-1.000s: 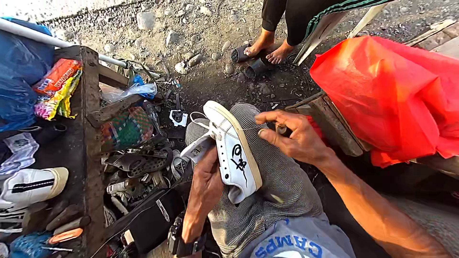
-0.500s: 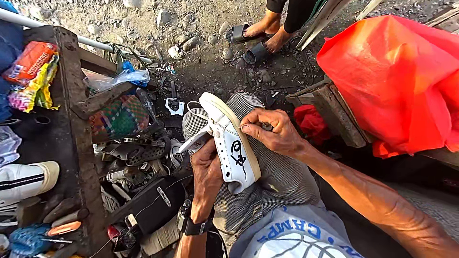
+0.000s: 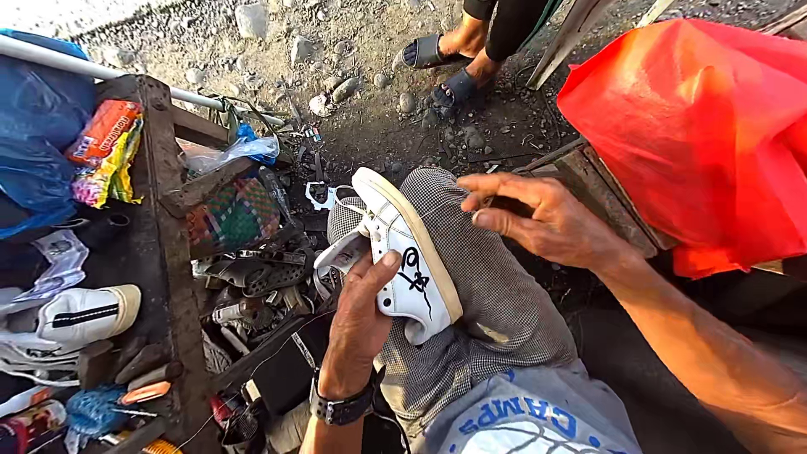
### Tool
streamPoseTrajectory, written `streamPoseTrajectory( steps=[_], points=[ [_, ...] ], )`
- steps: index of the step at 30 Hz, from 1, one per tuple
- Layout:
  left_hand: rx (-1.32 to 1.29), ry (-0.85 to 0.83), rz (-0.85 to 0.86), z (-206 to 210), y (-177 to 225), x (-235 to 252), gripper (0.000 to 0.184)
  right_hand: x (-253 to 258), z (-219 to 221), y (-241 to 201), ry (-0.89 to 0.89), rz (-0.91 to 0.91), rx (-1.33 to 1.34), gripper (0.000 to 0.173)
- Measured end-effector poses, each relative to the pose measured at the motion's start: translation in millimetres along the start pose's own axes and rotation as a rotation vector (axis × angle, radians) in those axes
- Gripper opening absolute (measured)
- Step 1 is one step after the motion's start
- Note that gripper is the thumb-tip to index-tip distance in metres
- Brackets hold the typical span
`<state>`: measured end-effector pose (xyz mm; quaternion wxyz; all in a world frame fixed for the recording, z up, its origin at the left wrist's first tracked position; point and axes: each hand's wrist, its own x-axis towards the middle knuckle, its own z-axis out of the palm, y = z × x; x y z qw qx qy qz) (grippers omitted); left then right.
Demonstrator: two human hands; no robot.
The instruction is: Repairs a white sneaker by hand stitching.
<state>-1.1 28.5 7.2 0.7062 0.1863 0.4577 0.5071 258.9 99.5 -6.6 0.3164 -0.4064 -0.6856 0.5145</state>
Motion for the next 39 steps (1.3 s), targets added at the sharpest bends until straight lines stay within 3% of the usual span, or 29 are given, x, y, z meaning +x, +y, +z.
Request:
streamPoseTrajectory(
  steps=[2,7,22,33,39],
  points=[
    [0.06,0.115,0.011,13,-1,5,0.026,2,23,4,-0.018,-0.094,0.079,0.029],
    [0.062,0.167,0.049,17,-1,9,0.019,11,52,12,0.066,-0.197,-0.004,0.022],
    [0.047,0.205,0.058,19,-2,13,0.015,20,50,6,0.055,-0.168,-0.093,0.019],
    [0.032,0.236,0.043,23,-5,16,0.016,43,29,-22,-0.16,-0.284,-0.501,0.019],
    [0.035,0.24,0.042,26,-6,16,0.015,60,24,-38,-0.322,-0.257,-0.632,0.016]
  ],
)
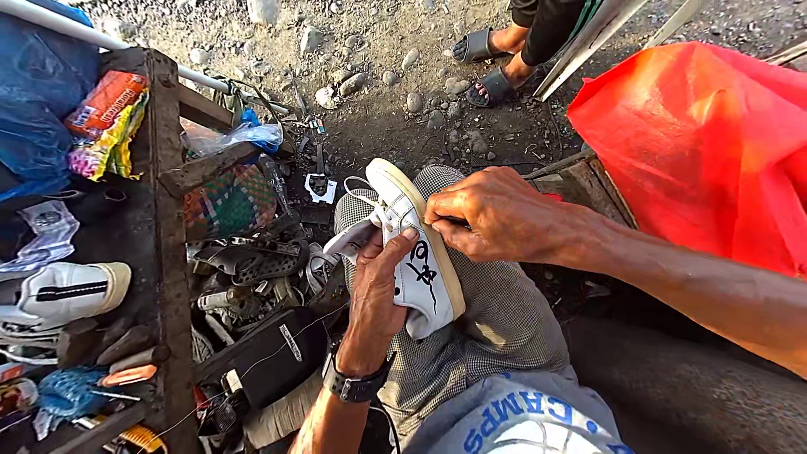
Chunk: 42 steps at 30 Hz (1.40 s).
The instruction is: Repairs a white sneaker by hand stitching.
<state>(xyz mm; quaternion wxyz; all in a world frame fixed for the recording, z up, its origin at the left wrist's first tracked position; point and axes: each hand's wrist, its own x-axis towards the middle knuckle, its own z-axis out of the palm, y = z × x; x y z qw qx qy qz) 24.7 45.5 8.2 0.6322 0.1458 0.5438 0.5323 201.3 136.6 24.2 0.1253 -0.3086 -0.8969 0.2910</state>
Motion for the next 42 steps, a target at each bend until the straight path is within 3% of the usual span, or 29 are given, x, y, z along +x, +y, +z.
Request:
streamPoseTrajectory(
  steps=[11,15,18,22,26,29,32,34,36,39,40,42],
  points=[
    [-0.003,-0.014,0.001,-3,-3,4,0.016,22,-2,-15,-0.143,0.044,-0.125,0.015],
    [0.047,-0.195,0.033,-21,2,-1,0.022,14,-2,-6,-0.083,-0.026,-0.098,0.012],
    [0.285,-0.383,0.124,-54,13,-10,0.039,4,-4,0,-0.043,-0.07,-0.143,0.017],
    [0.555,-0.375,0.291,-100,14,-29,0.015,-1,-1,5,0.018,-0.12,-0.183,0.02],
    [0.76,-0.457,0.46,-121,11,-39,0.011,0,1,7,0.06,-0.15,-0.185,0.02],
    [0.547,-0.619,0.506,-117,6,-42,0.012,2,1,7,0.07,-0.154,-0.176,0.02],
    [-0.001,-0.723,0.455,-108,-10,-48,0.018,2,0,8,0.06,-0.138,-0.151,0.023],
    [-0.326,-0.656,0.374,-101,-23,-49,0.018,-1,-1,8,0.047,-0.114,-0.14,0.024],
    [-0.3,-0.479,0.358,-104,-30,-41,0.015,0,-3,6,0.049,-0.102,-0.14,0.023],
    [0.387,-0.129,0.56,-87,-32,-33,0.012,6,-4,6,0.112,-0.134,-0.174,0.022],
    [0.613,-0.06,0.655,-75,-32,-34,0.013,7,-3,7,0.136,-0.149,-0.187,0.022],
    [0.801,-0.021,0.752,-53,-29,-35,0.015,8,-2,9,0.155,-0.169,-0.205,0.022]
  ],
)
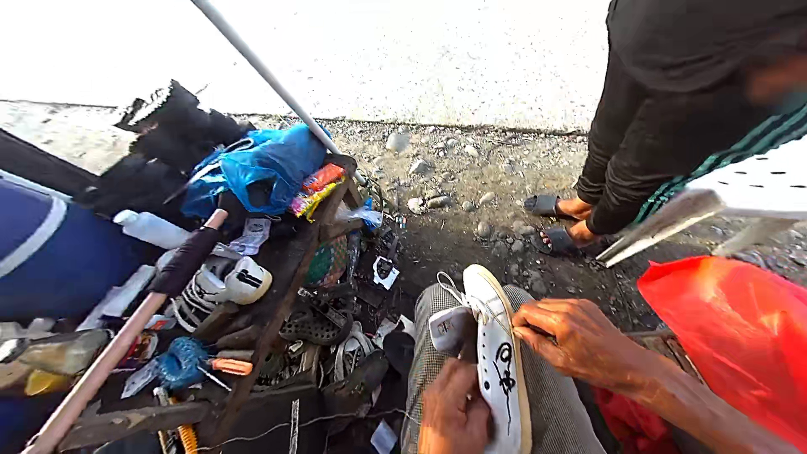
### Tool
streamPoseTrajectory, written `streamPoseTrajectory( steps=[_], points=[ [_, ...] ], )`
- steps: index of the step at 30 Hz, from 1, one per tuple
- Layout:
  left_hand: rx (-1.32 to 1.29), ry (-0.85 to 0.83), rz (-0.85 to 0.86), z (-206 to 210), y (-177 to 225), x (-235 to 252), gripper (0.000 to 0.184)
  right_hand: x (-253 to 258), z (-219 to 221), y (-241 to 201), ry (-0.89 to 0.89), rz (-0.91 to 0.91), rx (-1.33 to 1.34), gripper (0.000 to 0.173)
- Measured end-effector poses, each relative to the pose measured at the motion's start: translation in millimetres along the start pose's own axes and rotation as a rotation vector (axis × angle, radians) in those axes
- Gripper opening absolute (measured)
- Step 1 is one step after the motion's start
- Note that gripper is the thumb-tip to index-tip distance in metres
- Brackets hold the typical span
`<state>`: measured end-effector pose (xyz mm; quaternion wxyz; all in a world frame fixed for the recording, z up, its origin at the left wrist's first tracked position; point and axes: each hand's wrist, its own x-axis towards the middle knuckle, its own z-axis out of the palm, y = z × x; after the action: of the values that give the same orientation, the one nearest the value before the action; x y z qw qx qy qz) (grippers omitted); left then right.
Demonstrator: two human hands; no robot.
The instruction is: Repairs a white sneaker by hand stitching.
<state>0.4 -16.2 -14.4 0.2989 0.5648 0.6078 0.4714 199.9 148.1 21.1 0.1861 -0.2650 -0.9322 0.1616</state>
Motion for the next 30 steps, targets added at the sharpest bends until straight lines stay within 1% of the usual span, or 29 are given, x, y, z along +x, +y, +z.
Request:
streamPoseTrajectory(
  steps=[2,3,5,7,9,12,14,17,19,23,26,30],
  points=[
    [-0.055,0.008,0.034,8,0,14,0.016,1,1,4,0.012,-0.009,0.004,0.021],
    [-0.089,0.013,0.023,12,-2,21,0.015,0,2,6,0.01,-0.008,0.013,0.021],
    [-0.069,0.023,-0.006,21,-4,33,0.012,-1,2,7,-0.003,-0.009,0.013,0.022],
    [-0.046,0.053,0.02,31,-6,41,0.011,-1,1,9,-0.012,-0.022,-0.014,0.022],
    [-0.09,0.101,0.06,37,-8,45,0.012,0,1,10,-0.017,-0.038,-0.034,0.023],
    [-0.198,0.092,0.064,36,-8,46,0.012,5,-6,9,-0.107,-0.028,-0.017,0.018],
    [-0.253,0.06,0.052,35,-8,47,0.012,11,-14,6,-0.211,-0.004,0.007,0.016],
    [-0.305,0.01,0.031,34,-9,48,0.013,20,-29,-2,-0.362,0.067,0.058,0.019],
    [-0.346,-0.013,0.033,34,-10,50,0.013,24,-33,-4,-0.407,0.088,0.093,0.021],
    [-0.37,-0.016,0.045,35,-14,51,0.013,27,-36,-5,-0.443,0.114,0.13,0.022],
    [-0.375,0.012,0.049,37,-15,51,0.012,29,-37,-4,-0.446,0.107,0.139,0.022],
    [-0.364,-0.004,0.053,35,-15,52,0.012,29,-35,-3,-0.433,0.092,0.149,0.021]
  ],
)
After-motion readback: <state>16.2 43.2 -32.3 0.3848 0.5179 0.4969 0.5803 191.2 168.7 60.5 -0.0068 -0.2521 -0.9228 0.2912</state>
